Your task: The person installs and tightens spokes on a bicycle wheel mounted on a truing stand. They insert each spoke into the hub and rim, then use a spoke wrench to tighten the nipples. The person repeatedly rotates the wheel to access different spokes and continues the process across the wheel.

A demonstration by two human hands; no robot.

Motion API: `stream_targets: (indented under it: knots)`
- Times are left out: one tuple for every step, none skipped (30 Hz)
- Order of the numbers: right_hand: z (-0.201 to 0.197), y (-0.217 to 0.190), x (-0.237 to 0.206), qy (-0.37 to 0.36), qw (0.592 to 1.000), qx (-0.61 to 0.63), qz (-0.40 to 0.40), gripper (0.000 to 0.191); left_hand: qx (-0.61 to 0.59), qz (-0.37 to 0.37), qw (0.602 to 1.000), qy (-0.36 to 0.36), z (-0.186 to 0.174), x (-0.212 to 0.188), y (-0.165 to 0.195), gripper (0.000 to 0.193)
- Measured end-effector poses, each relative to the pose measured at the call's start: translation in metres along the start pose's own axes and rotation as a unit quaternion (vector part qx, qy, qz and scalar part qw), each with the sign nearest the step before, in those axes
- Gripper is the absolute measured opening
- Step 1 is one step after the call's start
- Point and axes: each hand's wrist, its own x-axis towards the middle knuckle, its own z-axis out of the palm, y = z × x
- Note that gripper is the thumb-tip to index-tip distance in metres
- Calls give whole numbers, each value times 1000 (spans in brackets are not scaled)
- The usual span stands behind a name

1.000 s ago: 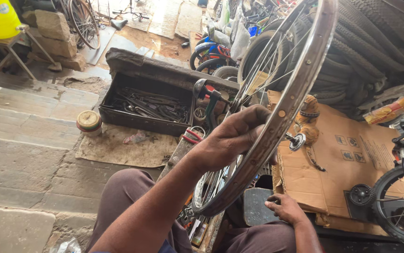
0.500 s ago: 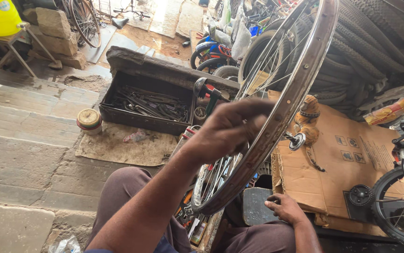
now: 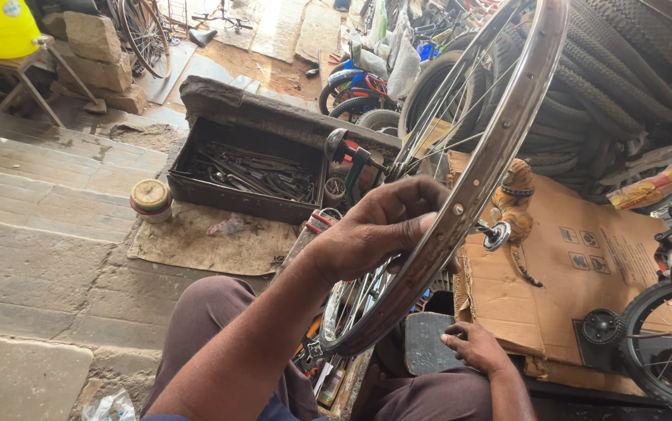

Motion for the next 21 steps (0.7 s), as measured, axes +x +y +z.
stream_targets:
  knots:
    - [0, 0, 0, 0, 1000, -4, -2, 48, 3, 12, 1000, 8, 2, 1, 1, 43]
    - [0, 0, -1, 0, 1000, -8, -4, 48, 7, 24, 1000, 15, 4, 2, 2, 44]
    - [-1, 0, 0, 1, 1000, -12, -6, 48, 37, 26, 999, 20, 4, 2, 4, 52]
    - [-1, 0, 0, 1, 1000, -10, -8, 48, 66, 28, 997, 24, 5, 0, 6, 61]
    - [-1, 1, 1, 2, 1000, -8, -10, 48, 96, 29, 995, 29, 4, 0, 7, 70]
    - [-1, 2, 2, 2, 1000, -5, -12, 48, 98, 17, 995, 26, 3, -1, 8, 69]
    - [-1, 2, 4, 2, 1000, -5, -16, 48, 100, 4, 995, 22, 1, -1, 8, 68]
    - [-1, 4, 5, 1, 1000, -6, -20, 48, 102, -9, 995, 19, 0, -2, 6, 68]
    - [-1, 5, 5, 0, 1000, -6, -24, 48, 96, -16, 995, 16, -2, -2, 4, 61]
    - [0, 7, 7, 0, 1000, -1, -25, 47, 89, -22, 996, 13, -4, -2, 2, 54]
    - [0, 8, 9, 1, 1000, 4, -26, 47, 84, -29, 996, 9, -6, -2, 0, 49]
    - [1, 10, 10, 1, 1000, 8, -27, 47, 89, -24, 996, 9, -7, -4, -2, 43]
    - [1, 11, 11, 1, 1000, 8, -29, 46, 95, -20, 995, 9, -8, -5, -3, 38]
    - [2, 12, 12, 2, 999, 8, -33, 46, 101, -16, 995, 8, -9, -7, -4, 33]
    - [2, 13, 13, 4, 999, 8, -36, 45, 104, -24, 994, 15, -11, -8, -4, 33]
    - [2, 15, 14, 4, 999, 11, -40, 45, 106, -32, 994, 22, -11, -9, -4, 33]
    - [2, 15, 14, 5, 999, 14, -43, 44, 109, -40, 993, 28, -12, -9, -5, 33]
    - [3, 16, 14, 6, 999, 18, -47, 44, 104, -34, 994, 21, -13, -9, -5, 32]
    - [3, 16, 15, 6, 998, 21, -51, 43, 98, -29, 995, 16, -14, -10, -5, 31]
    - [3, 16, 15, 6, 998, 25, -55, 43, 92, -23, 995, 10, -13, -11, -6, 31]
    - [3, 16, 14, 6, 998, 28, -59, 43, 92, -25, 995, 11, -14, -12, -6, 30]
